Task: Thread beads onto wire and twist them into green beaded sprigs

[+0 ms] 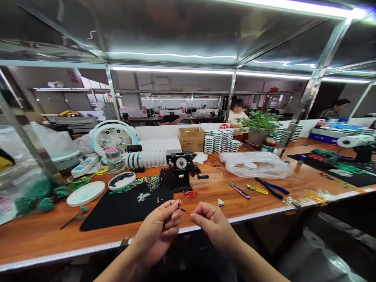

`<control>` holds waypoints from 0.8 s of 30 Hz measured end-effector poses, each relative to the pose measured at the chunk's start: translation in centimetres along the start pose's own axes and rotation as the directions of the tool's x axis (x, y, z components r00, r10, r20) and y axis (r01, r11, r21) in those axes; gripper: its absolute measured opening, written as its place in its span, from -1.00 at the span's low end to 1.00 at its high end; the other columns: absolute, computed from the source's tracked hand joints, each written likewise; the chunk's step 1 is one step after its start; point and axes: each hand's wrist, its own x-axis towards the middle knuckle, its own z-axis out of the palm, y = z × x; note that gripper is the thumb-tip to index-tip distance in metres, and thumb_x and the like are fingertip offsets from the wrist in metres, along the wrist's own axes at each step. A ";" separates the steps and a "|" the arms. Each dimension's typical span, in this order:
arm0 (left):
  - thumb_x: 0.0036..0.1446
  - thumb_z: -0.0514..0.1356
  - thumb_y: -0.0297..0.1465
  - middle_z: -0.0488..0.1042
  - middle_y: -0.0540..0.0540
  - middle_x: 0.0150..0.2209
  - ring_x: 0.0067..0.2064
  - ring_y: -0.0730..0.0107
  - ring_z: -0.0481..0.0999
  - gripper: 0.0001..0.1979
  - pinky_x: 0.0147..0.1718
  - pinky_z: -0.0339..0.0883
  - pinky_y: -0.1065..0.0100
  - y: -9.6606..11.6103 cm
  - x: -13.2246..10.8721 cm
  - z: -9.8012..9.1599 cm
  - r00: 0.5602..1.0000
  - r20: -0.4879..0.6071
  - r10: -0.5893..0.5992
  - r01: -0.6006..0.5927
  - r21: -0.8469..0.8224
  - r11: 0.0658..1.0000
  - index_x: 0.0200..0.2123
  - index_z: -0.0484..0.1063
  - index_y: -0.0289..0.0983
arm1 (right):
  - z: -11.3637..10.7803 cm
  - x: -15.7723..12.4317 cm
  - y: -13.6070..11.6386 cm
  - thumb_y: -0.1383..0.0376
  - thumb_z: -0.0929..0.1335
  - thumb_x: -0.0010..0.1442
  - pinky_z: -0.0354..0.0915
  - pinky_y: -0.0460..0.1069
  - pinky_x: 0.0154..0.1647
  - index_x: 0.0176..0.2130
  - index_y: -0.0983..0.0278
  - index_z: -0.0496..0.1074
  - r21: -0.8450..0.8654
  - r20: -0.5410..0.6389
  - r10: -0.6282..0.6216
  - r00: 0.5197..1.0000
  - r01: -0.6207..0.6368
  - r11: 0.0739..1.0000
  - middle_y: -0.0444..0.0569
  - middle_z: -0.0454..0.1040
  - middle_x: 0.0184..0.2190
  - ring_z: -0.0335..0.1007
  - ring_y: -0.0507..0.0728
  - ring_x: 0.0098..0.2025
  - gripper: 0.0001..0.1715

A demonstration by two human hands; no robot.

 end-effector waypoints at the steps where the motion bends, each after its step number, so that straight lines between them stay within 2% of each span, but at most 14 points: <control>1: -0.01 0.25 -0.49 0.11 0.11 -0.61 -0.68 0.75 -0.02 -0.89 -0.77 -0.25 0.68 0.0 -0.4 -0.5 1.000 -0.010 0.008 -0.009 -0.041 0.999 -0.39 0.37 -0.38 | 0.4 0.0 0.1 0.11 0.35 0.09 -0.10 -0.09 -0.57 -0.51 0.28 0.28 -0.002 0.014 0.020 1.000 -0.020 1.000 -0.22 0.12 -0.64 -0.09 -0.05 -0.59 -0.66; 4: 0.01 0.25 -0.49 0.13 0.10 -0.59 -0.67 0.75 -0.02 -0.89 -0.77 -0.21 0.67 0.0 -1.4 -1.9 0.998 -0.019 0.064 -0.065 -0.068 0.996 -0.35 0.41 -0.40 | 1.3 0.3 0.4 0.11 0.35 0.10 -0.14 -0.09 -0.59 -0.50 0.28 0.28 0.012 0.053 0.062 0.997 -0.063 0.998 -0.25 0.09 -0.66 -0.15 -0.06 -0.62 -0.68; 8: -0.02 0.29 -0.44 0.26 0.02 -0.54 -0.63 0.70 0.06 -0.79 -0.72 -0.08 0.61 0.0 -2.3 -3.7 0.982 -0.064 0.177 -0.167 0.138 0.976 -0.28 0.47 -0.40 | 2.5 0.9 0.7 0.09 0.35 0.10 -0.13 -0.09 -0.60 -0.49 0.26 0.28 0.024 0.067 0.083 0.994 -0.085 0.996 -0.25 0.09 -0.66 -0.15 -0.06 -0.64 -0.68; 10: -0.04 0.32 -0.39 0.29 0.00 -0.52 -0.62 0.67 0.07 -0.73 -0.71 -0.08 0.57 -0.1 -2.7 -4.5 0.974 -0.103 0.203 -0.177 0.223 0.959 -0.24 0.49 -0.40 | 3.1 1.1 0.6 0.07 0.34 0.10 -0.12 -0.09 -0.60 -0.49 0.26 0.28 0.008 0.064 0.090 0.994 -0.091 0.996 -0.24 0.11 -0.66 -0.13 -0.05 -0.64 -0.66; 14: -0.01 0.29 -0.39 0.18 0.06 -0.57 -0.63 0.68 -0.04 -0.65 -0.71 -0.16 0.57 -0.2 -3.7 -5.8 0.988 -0.085 0.128 -0.111 0.181 0.977 -0.10 0.46 -0.35 | 4.2 1.4 0.8 0.05 0.34 0.09 -0.10 -0.10 -0.60 -0.50 0.26 0.28 -0.004 0.024 0.098 0.995 -0.098 0.995 -0.24 0.10 -0.66 -0.13 -0.05 -0.62 -0.64; 20: 0.14 0.14 -0.43 0.04 0.12 -0.60 -0.66 0.68 -0.15 -0.55 -0.72 -0.28 0.61 0.3 -5.2 -6.8 1.000 0.004 -0.030 0.029 0.108 0.994 0.12 0.24 -0.13 | 4.9 1.9 1.1 0.05 0.32 0.11 0.03 -0.09 -0.54 -0.50 0.27 0.26 0.000 0.039 0.067 0.997 -0.067 0.998 -0.21 0.15 -0.63 0.00 -0.02 -0.58 -0.63; 22: 0.16 0.12 -0.42 0.04 0.12 -0.59 -0.66 0.68 -0.16 -0.56 -0.72 -0.30 0.62 0.3 -5.5 -7.1 0.999 0.006 -0.043 0.042 0.123 0.991 0.12 0.23 -0.10 | 5.0 2.0 1.1 0.06 0.31 0.13 0.01 -0.10 -0.55 -0.50 0.27 0.25 -0.008 0.039 0.068 0.997 -0.068 0.998 -0.22 0.12 -0.64 -0.03 -0.03 -0.59 -0.65; 24: 0.16 0.11 -0.42 0.05 0.11 -0.59 -0.66 0.70 -0.17 -0.64 -0.73 -0.31 0.61 0.2 -5.7 -7.5 1.000 -0.010 -0.022 0.024 0.150 0.988 0.06 0.30 -0.17 | 5.1 2.1 1.2 0.07 0.31 0.14 -0.02 -0.10 -0.57 -0.49 0.27 0.25 -0.016 0.035 0.076 0.997 -0.075 0.997 -0.24 0.07 -0.66 -0.08 -0.04 -0.61 -0.65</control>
